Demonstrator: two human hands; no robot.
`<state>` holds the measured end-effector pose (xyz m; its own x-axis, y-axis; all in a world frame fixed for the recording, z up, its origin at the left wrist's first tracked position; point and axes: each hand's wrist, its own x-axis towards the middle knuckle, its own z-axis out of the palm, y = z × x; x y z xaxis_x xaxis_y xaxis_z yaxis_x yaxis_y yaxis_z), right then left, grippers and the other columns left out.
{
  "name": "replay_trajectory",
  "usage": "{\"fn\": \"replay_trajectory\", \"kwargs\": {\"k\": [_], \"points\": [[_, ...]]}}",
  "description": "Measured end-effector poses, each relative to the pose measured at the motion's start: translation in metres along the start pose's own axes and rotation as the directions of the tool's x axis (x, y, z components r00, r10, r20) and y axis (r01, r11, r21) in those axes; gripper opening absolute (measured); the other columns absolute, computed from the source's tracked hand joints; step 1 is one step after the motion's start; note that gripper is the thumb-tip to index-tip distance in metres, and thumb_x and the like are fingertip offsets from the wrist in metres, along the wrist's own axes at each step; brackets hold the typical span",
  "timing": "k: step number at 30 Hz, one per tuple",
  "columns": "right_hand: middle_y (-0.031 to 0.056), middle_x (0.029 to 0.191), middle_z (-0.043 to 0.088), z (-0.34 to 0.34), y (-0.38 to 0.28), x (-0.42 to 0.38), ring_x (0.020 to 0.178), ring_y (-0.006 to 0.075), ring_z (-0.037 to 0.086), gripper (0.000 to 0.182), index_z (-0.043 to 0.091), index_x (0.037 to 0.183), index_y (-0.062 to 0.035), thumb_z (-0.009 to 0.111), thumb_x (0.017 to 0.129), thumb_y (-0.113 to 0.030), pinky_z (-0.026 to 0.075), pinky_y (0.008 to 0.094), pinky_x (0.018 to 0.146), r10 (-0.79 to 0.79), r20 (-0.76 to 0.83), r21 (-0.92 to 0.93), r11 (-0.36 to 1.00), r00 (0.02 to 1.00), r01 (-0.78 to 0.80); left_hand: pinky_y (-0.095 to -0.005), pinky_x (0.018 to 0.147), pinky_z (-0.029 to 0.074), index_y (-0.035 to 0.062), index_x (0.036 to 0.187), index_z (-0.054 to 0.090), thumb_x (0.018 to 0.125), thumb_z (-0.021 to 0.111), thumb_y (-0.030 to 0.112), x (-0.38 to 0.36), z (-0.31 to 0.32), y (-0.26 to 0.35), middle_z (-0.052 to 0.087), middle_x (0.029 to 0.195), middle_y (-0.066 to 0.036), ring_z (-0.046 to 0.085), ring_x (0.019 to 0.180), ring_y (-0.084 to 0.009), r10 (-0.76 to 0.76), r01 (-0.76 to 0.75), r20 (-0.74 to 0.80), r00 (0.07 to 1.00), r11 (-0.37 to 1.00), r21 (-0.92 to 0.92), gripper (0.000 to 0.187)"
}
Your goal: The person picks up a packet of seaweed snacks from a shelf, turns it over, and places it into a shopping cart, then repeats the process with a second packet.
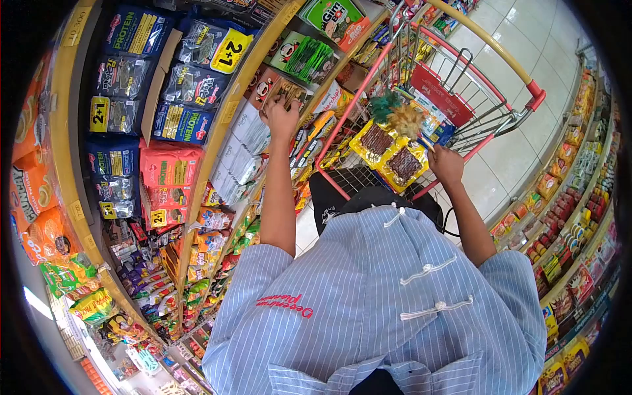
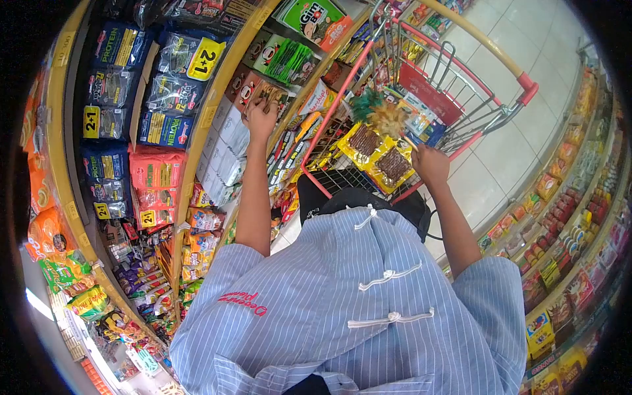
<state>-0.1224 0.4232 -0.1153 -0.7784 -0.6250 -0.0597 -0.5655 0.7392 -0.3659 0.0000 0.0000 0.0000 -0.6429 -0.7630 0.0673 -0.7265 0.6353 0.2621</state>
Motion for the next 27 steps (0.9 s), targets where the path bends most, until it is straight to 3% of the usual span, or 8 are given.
{"fn": "replay_trajectory", "kwargs": {"k": [5,8,14,24,27], "points": [[0.0133,0.069,0.065,-0.009,-0.002,-0.004,0.058,0.0308,0.064,0.025,0.060,0.075,-0.0058,0.059,0.085,-0.029,0.051,0.0429,0.055,0.002,-0.006,0.013,1.000,1.000,-0.002,-0.0531,0.112,0.013,-0.0014,0.116,0.065,0.082,0.061,0.042,-0.011,0.004,0.005,0.053,0.124,-0.015,0.049,0.119,-0.0316,0.151,-0.135,-0.102,0.983,0.979,0.151,0.055],[0.0132,0.069,0.065,-0.008,-0.003,-0.002,0.058,0.0306,0.064,0.025,0.060,0.075,-0.0060,0.059,0.085,-0.029,0.051,0.0428,0.056,0.010,0.006,0.010,1.000,1.000,-0.010,-0.0526,0.114,0.014,-0.0036,0.115,0.065,0.083,0.060,0.040,-0.010,0.001,0.005,0.055,0.124,-0.016,0.050,0.119,-0.0321,0.118,-0.115,-0.077,0.990,0.993,0.042,0.054],[0.0130,0.069,0.065,-0.006,-0.002,-0.002,0.059,0.0308,0.064,0.025,0.060,0.075,-0.0058,0.058,0.084,-0.029,0.051,0.0434,0.057,0.001,-0.033,0.026,1.000,0.999,0.000,-0.0503,0.114,0.019,-0.0050,0.113,0.065,0.084,0.058,0.039,-0.008,-0.006,0.007,0.058,0.121,-0.019,0.054,0.115,-0.0323,0.185,-0.176,-0.082,0.979,0.979,0.103,0.053],[0.0128,0.069,0.064,-0.005,-0.002,-0.002,0.059,0.0309,0.063,0.023,0.060,0.074,-0.0056,0.059,0.083,-0.027,0.051,0.0432,0.057,0.001,-0.042,0.039,0.999,0.999,0.000,-0.0509,0.115,0.017,-0.0030,0.108,0.068,0.084,0.055,0.036,0.004,-0.012,0.005,0.064,0.112,-0.018,0.058,0.110,-0.0298,0.145,-0.139,-0.075,0.987,0.988,0.071,0.048],[0.0126,0.069,0.064,-0.006,-0.002,-0.001,0.059,0.0308,0.064,0.024,0.059,0.074,-0.0057,0.059,0.083,-0.028,0.051,0.0433,0.057,0.003,-0.038,0.045,0.999,0.999,-0.001,-0.0521,0.115,0.015,-0.0048,0.119,0.061,0.084,0.055,0.036,0.002,-0.025,0.015,0.059,0.122,-0.019,0.052,0.120,-0.0309,0.140,-0.141,0.021,0.990,0.986,0.091,0.054]]}}
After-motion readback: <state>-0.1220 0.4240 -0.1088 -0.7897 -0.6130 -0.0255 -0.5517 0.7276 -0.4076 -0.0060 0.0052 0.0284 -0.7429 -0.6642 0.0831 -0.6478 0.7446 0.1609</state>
